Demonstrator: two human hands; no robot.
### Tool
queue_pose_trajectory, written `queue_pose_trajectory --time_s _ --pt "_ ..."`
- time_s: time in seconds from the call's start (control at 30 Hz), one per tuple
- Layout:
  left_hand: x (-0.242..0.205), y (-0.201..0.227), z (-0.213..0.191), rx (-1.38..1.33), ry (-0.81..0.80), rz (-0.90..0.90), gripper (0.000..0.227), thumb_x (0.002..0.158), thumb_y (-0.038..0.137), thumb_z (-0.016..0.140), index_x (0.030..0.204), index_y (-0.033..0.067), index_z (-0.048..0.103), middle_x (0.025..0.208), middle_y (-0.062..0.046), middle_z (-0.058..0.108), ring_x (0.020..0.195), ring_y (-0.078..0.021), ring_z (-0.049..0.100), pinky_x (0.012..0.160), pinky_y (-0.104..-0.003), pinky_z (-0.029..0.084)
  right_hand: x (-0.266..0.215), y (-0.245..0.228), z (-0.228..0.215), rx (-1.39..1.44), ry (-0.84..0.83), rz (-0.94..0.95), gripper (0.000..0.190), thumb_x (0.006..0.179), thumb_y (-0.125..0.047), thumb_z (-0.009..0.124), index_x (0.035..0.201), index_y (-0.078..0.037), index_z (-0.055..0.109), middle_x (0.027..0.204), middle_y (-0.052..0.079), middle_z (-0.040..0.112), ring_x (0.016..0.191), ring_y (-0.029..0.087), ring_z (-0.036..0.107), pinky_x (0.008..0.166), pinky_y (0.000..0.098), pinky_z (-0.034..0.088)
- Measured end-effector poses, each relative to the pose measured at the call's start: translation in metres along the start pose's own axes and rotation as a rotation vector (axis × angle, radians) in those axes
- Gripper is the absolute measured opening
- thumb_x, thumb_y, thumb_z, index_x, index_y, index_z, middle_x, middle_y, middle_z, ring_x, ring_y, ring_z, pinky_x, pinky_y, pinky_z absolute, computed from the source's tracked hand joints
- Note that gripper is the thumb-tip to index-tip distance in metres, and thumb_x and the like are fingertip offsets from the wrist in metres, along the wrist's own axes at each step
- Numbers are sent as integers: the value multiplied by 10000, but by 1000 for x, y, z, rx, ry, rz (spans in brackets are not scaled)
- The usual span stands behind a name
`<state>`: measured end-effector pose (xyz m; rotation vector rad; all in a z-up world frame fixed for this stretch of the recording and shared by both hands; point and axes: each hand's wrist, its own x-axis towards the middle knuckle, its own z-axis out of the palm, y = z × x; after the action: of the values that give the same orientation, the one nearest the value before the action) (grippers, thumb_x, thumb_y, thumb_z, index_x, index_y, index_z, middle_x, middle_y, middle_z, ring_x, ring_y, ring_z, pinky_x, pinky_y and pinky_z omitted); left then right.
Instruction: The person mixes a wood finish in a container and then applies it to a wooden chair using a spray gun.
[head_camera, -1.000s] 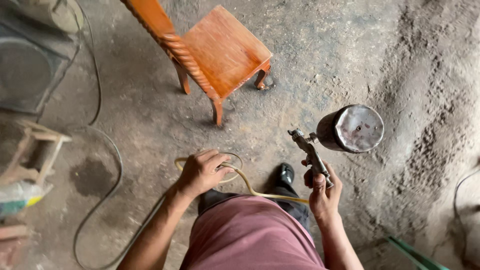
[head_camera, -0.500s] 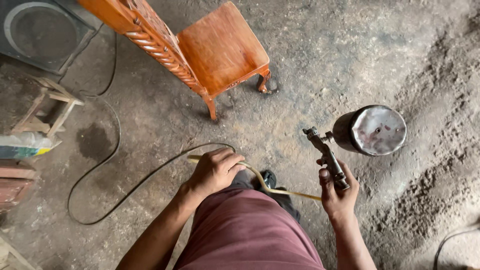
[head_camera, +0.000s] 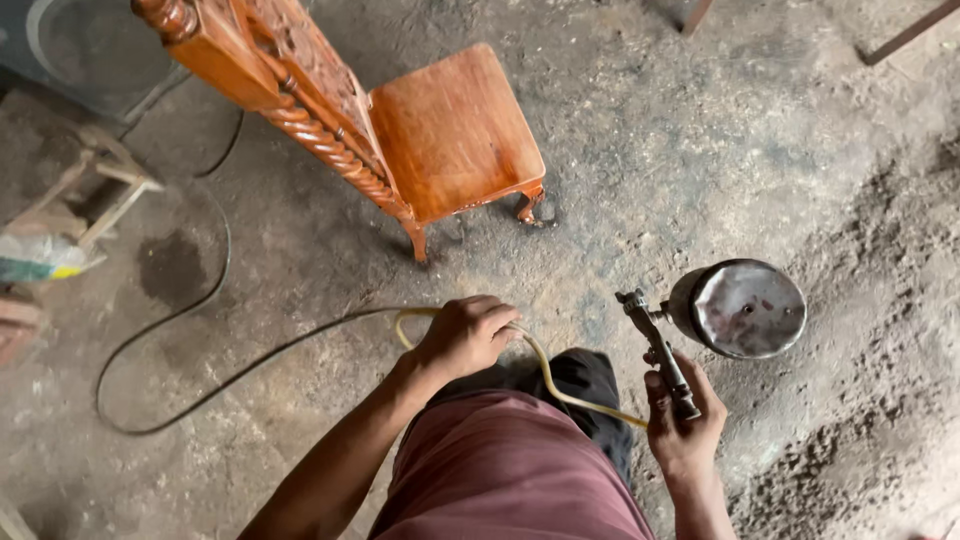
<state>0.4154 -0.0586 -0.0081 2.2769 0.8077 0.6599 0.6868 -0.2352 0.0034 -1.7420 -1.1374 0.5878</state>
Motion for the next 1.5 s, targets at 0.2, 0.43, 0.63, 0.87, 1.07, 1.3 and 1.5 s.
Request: queue_pose_trajectory --time_s 0.2,0.43,0.63,0.87,1.07,1.3,1.5 --pt "15 23 -9 97 73 -122 222 787 120 853 953 29 735 851 -124 753 749 -288 732 668 -396 587 37 41 -12 413 -120 84 425 1037 -248 626 1356 33 620 921 80 739 736 76 662 588 195 479" --pt "3 90 18 171 207 -354 284 788 143 840 1025 28 734 960 -148 760 812 -312 746 701 -394 594 95 52 -49 151 -290 102 448 974 -240 648 1337 21 620 1030 102 778 731 105 664 603 232 516" --pt "2 130 42 207 208 -515 273 784 145 842 1008 29 736 920 -139 749 827 -325 724 721 -415 586 125 59 -60 177 -448 -64 422 999 -219 662 1334 35 620 1092 131 769 931 132 701 749 272 566" --pt "-19 150 51 287 192 -485 250 785 121 829 988 9 734 875 -120 748 810 -293 714 739 -424 567 144 65 -43 164 -581 -46 467 976 -285 643 1330 18 618 1013 128 790 604 89 600 500 264 476" --pt "-43 147 51 283 179 -564 245 836 168 819 999 12 723 895 -123 739 829 -250 713 755 -380 588 148 79 -24 208 -630 -134 457 1006 -363 603 1254 16 659 829 117 757 435 41 528 366 249 366" --pt "-92 155 25 315 241 -579 216 860 164 785 1009 22 717 903 -112 715 895 -265 674 867 -426 531 147 46 -2 440 -545 -180 411 1025 -378 688 1158 10 656 985 83 755 553 56 598 428 241 448" --pt "-189 137 -18 347 310 -548 183 868 153 779 997 44 710 913 -89 691 934 -265 641 962 -449 468 78 -33 37 367 -512 -191 338 1070 -322 667 1151 0 727 720 40 648 550 67 547 474 243 375"
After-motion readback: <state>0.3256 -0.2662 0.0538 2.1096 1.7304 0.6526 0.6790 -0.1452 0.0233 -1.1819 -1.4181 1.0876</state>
